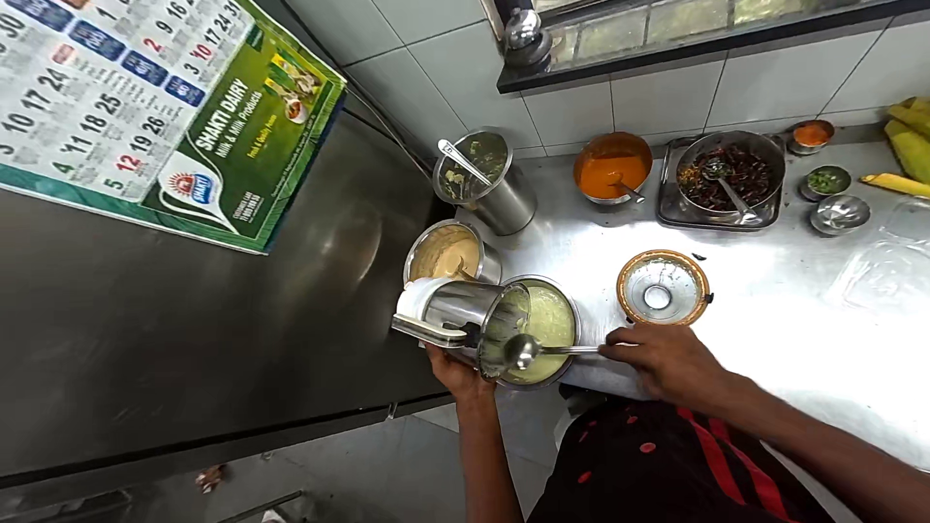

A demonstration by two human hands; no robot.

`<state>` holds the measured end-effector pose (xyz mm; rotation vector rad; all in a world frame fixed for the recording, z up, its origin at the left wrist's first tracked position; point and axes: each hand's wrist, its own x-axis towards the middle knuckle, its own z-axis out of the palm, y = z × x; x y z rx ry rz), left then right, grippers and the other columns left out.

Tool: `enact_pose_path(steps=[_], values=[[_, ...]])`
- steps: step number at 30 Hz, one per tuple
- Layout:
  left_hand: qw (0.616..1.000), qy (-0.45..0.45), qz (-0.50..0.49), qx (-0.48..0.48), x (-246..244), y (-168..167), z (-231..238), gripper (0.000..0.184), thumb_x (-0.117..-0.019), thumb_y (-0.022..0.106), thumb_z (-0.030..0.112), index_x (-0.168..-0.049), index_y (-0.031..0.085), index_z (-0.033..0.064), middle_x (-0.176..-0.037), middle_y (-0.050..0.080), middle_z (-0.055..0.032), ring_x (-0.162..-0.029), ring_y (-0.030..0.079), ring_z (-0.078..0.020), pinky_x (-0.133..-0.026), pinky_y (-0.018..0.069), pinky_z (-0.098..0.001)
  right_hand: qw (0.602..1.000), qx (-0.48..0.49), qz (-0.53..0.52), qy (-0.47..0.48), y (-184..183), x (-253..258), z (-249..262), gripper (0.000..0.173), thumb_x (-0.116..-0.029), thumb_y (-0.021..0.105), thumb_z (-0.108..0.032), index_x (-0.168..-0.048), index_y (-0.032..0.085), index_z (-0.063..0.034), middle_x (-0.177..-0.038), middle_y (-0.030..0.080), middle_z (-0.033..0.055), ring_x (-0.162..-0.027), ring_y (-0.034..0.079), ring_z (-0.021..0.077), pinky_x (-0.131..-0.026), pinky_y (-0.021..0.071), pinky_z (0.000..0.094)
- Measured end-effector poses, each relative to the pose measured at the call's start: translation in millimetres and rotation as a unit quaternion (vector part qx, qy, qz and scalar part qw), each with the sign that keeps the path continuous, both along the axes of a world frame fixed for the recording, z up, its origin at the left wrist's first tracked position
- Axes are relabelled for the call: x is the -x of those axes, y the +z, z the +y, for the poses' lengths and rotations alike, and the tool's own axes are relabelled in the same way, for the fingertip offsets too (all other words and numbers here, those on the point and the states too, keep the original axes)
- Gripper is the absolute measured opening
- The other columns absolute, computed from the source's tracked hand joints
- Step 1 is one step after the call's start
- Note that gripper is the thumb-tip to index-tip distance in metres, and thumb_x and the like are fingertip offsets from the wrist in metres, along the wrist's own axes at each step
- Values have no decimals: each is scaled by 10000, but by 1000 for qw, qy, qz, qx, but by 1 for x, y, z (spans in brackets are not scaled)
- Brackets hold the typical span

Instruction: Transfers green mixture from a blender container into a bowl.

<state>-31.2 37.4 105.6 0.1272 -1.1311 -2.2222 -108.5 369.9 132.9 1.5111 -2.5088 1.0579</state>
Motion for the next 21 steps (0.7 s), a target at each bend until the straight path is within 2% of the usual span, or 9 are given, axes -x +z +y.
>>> enact_pose_path(steps=[4, 9, 13, 18, 21], values=[[1000, 14, -12, 3, 1, 1, -5, 423, -1020, 497, 537, -1290, 619, 236, -1166, 711, 8, -1081, 689, -128, -913, 593, -393, 997, -23, 67, -44, 8, 18, 16, 353, -858, 643, -43, -1126, 781, -227, -1076, 723, -40, -761, 647, 183, -542, 499, 370], [999, 32, -35, 16, 8, 3, -7, 460, -1025, 512, 544, -1370, 563, 244, -1255, 681, -3, -1153, 666, -150, -960, 578, -425, 997, 35, 59, -47, 10, 19, -21, 342, -888, 625, -67, -1141, 777, -241, -1121, 724, -60, -787, 657, 158, -576, 526, 360], [997, 51, -59, 21, 8, 10, 2, 458, -1034, 501, 534, -1385, 552, 245, -1276, 671, -4, -1170, 657, -154, -976, 569, -430, 994, -18, 99, -35, -15, 7, -32, 406, -821, 717, -36, -1188, 749, -205, -1119, 707, 0, -776, 638, 221, -558, 510, 383], [986, 115, -120, -11, -2, 12, -11, 411, -1020, 546, 514, -1307, 589, 223, -1182, 691, -3, -1100, 676, -146, -940, 579, -426, 994, -1, 100, -37, -57, -8, 10, 400, -865, 607, -65, -1197, 750, -237, -1133, 700, -21, -801, 626, 182, -600, 515, 357], [981, 130, -141, -34, -6, 9, -12, 415, -1036, 525, 498, -1336, 576, 216, -1222, 680, -14, -1137, 664, -164, -961, 567, -447, 993, 22, 100, -62, -54, -7, 12, 387, -891, 583, -91, -1202, 755, -245, -1150, 716, -31, -821, 652, 174, -606, 525, 355]])
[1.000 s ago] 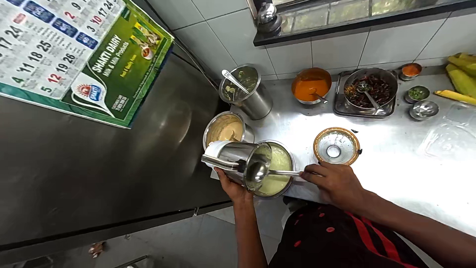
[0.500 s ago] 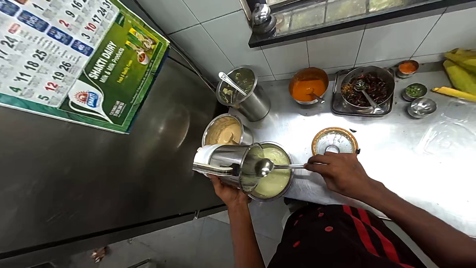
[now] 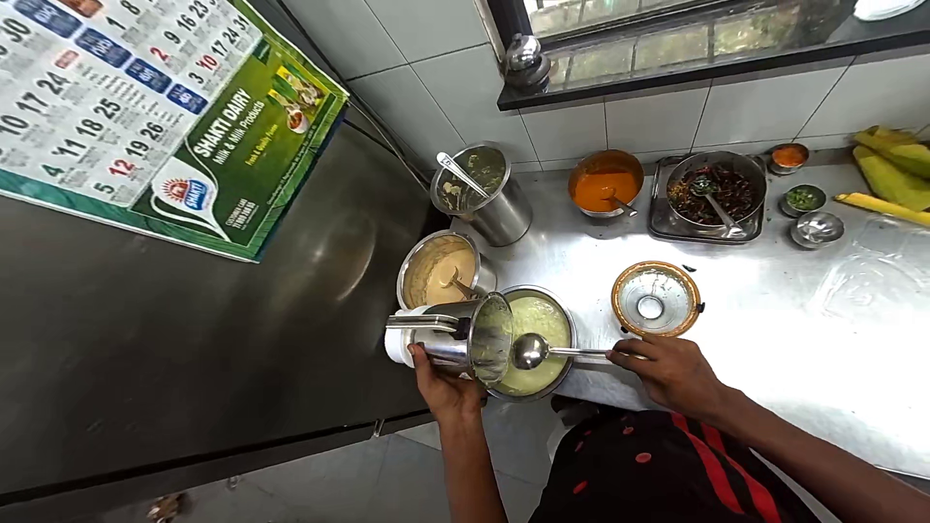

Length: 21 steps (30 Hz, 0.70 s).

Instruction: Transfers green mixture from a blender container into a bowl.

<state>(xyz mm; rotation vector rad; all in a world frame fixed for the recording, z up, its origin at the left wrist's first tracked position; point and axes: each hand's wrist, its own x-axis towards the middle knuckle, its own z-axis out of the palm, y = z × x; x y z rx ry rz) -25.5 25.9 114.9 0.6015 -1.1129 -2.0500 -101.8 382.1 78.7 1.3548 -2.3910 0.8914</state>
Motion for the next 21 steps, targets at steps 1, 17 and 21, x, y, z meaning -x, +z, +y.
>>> enact_pose_path(steps=[1, 17, 21], values=[[1000, -3, -4, -5, 0, -1, 1, 417, -1034, 529, 497, -1336, 575, 213, -1222, 681, -21, -1136, 666, -171, -958, 570, -452, 1000, 8, 5, -4, 6, 4, -7, 390, -883, 595, -86, -1206, 755, -236, -1146, 719, -23, -811, 654, 183, -595, 523, 361], [993, 23, -113, -20, 20, 10, 6, 453, -993, 605, 504, -1351, 581, 227, -1238, 679, -39, -1126, 672, -201, -923, 579, -485, 989, -86, 115, -38, 9, 7, -31, 298, -945, 614, -117, -1222, 717, -151, -1153, 691, 52, -793, 616, 225, -567, 466, 346], [993, 8, -110, -31, 26, 16, 23, 443, -1012, 557, 515, -1347, 565, 224, -1239, 673, -31, -1134, 666, -197, -933, 572, -500, 990, -34, 118, -65, 19, 12, -59, 274, -971, 581, -128, -1190, 742, -161, -1124, 717, 41, -770, 620, 219, -560, 467, 345]])
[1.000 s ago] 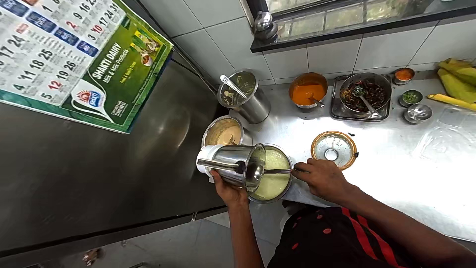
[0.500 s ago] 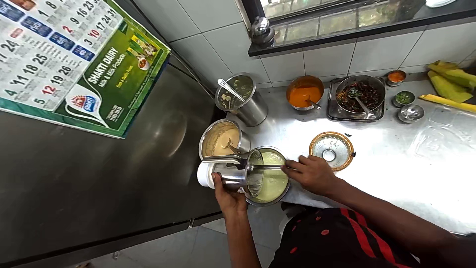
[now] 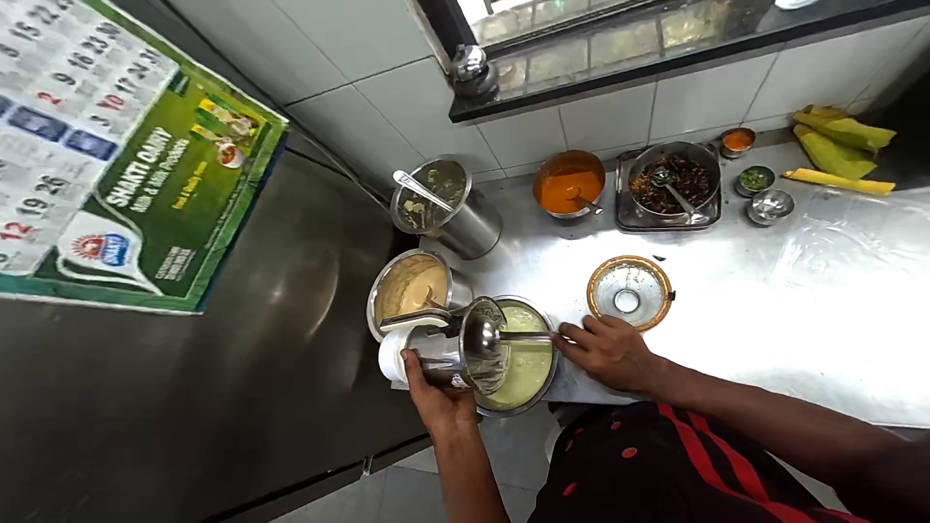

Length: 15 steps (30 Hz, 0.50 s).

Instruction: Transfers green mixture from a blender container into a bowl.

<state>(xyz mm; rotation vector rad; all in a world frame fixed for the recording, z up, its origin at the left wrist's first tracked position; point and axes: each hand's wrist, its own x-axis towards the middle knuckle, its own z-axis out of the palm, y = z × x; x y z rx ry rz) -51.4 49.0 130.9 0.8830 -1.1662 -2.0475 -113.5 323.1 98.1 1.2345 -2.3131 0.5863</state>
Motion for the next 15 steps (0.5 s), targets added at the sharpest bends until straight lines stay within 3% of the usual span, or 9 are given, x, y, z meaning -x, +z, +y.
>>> enact_pose_path(steps=[3, 7, 10, 15], values=[[1000, -2, 0, 9, 5, -1, 6, 441, -1007, 578, 497, -1354, 566, 225, -1255, 667, -36, -1151, 658, -201, -944, 566, -500, 1000, -18, -1, -5, -4, 1, -15, 257, -993, 555, -121, -1179, 731, -133, -1139, 700, 58, -799, 611, 227, -569, 445, 347], [999, -2, -29, 45, -2, 3, -6, 455, -995, 597, 508, -1352, 579, 226, -1241, 676, -41, -1126, 668, -199, -917, 577, -480, 1000, -18, -4, 13, -30, -11, 19, 272, -973, 586, -102, -1205, 726, -125, -1179, 700, 72, -799, 634, 230, -583, 503, 347], [997, -7, -57, 57, -7, 5, -7, 445, -1005, 587, 500, -1346, 586, 216, -1220, 685, -42, -1099, 679, -198, -891, 589, -468, 1000, -10, 9, -4, -32, -8, 36, 322, -974, 585, -125, -1265, 715, -173, -1174, 700, 48, -772, 603, 205, -589, 456, 336], [997, -21, -42, 58, 2, 3, -3, 438, -1017, 579, 473, -1372, 568, 216, -1260, 668, -49, -1133, 665, -211, -909, 582, -480, 999, -5, -32, -38, -22, 0, 6, 402, -974, 602, -123, -1352, 672, -241, -1168, 687, 42, -747, 574, 211, -551, 421, 338]])
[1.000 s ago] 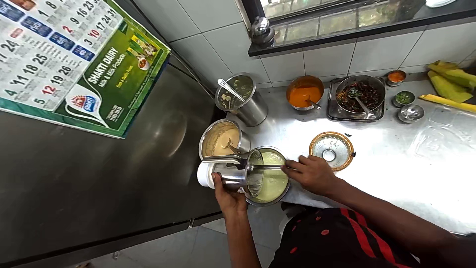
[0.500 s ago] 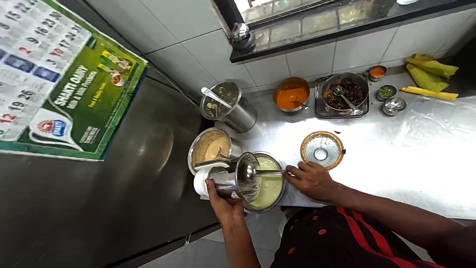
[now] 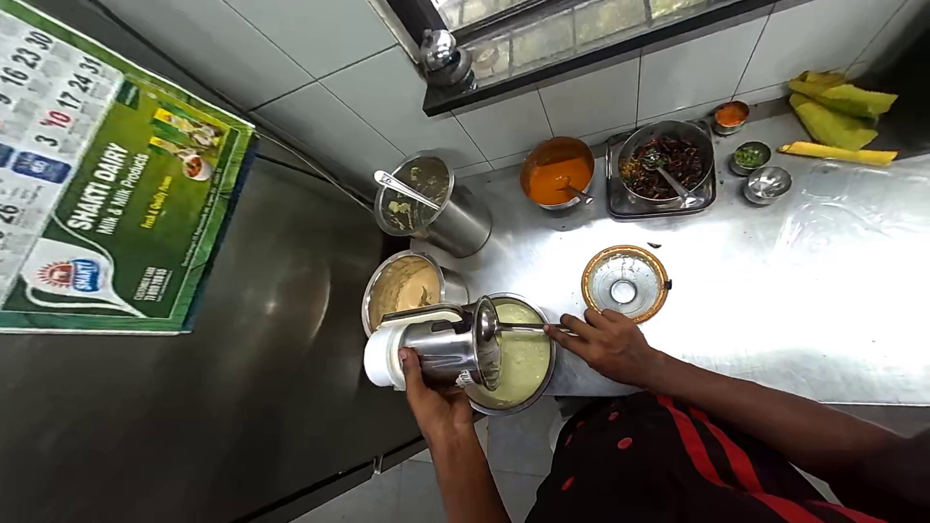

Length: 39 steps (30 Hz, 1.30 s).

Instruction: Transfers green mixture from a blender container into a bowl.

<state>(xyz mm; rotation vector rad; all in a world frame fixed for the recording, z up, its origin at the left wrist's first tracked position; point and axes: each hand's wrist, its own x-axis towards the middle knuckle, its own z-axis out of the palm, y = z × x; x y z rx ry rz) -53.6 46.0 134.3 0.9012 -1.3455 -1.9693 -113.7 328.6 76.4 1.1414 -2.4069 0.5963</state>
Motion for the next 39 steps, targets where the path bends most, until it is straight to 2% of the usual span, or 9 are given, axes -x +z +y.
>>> enact_pose_path(steps=[3, 7, 10, 13, 19, 24, 29, 34, 39], values=[[1000, 1, 11, 1, 8, 3, -2, 448, -1003, 607, 467, -1365, 570, 205, -1248, 671, -63, -1110, 674, -227, -882, 589, -489, 993, 6, -112, 25, -14, -12, 1, 529, -872, 666, -57, -1360, 665, -261, -1112, 686, 38, -781, 630, 235, -530, 493, 375], [1000, -9, 15, 19, 8, 6, -6, 414, -1024, 590, 416, -1374, 541, 199, -1235, 667, -59, -1116, 668, -205, -909, 584, -465, 962, 72, -255, 69, -18, -25, 22, 398, -951, 608, -115, -1268, 716, -330, -1117, 708, -59, -845, 681, 144, -629, 567, 385], [999, -21, 34, 13, 8, 5, -7, 385, -1038, 562, 423, -1352, 566, 200, -1228, 675, -42, -1121, 669, -195, -923, 581, -462, 957, 122, -255, 58, -5, -10, 23, 398, -950, 583, -97, -1259, 731, -300, -1123, 722, -49, -871, 693, 145, -676, 583, 398], [999, -18, 47, 4, 11, 5, -7, 393, -1040, 553, 432, -1358, 564, 201, -1246, 673, -44, -1140, 663, -198, -937, 574, -475, 967, 111, -229, 28, -3, 6, 23, 396, -962, 582, -91, -1275, 724, -286, -1114, 718, -38, -877, 693, 154, -666, 578, 392], [999, -13, 51, -2, 14, 4, -13, 393, -1026, 579, 433, -1346, 576, 205, -1241, 675, -46, -1137, 667, -203, -923, 579, -478, 958, 98, -258, 79, -15, -1, 32, 383, -959, 591, -134, -1262, 729, -323, -1103, 718, -75, -896, 684, 112, -705, 577, 378], [996, -12, 82, -34, 12, 1, -10, 418, -1030, 551, 473, -1371, 554, 231, -1285, 659, -33, -1182, 648, -201, -958, 562, -502, 934, 157, -318, 42, -11, 10, 27, 322, -996, 588, -143, -1253, 735, -271, -1067, 729, -55, -863, 703, 121, -702, 596, 423], [992, 1, 119, -49, 10, -4, -19, 432, -1012, 575, 488, -1356, 557, 228, -1275, 659, -39, -1180, 646, -207, -971, 552, -517, 871, 158, -460, 69, -5, -3, 35, 291, -1028, 594, -203, -1270, 726, -298, -1058, 724, -89, -930, 676, 67, -842, 587, 374], [989, 1, 142, -53, 5, -9, -19, 467, -1027, 524, 523, -1387, 531, 226, -1310, 643, -45, -1221, 625, -218, -998, 532, -545, 781, 239, -576, 25, 24, 6, 26, 293, -1061, 557, -162, -1318, 690, -211, -940, 736, -22, -671, 641, 113, -621, 559, 308], [990, 1, 138, -34, 3, -8, -16, 423, -1034, 534, 493, -1354, 549, 218, -1279, 656, -41, -1188, 645, -209, -971, 555, -516, 779, 233, -582, 20, 31, 8, 18, 286, -1062, 557, -164, -1311, 693, -200, -926, 732, -23, -660, 639, 115, -602, 554, 309]])
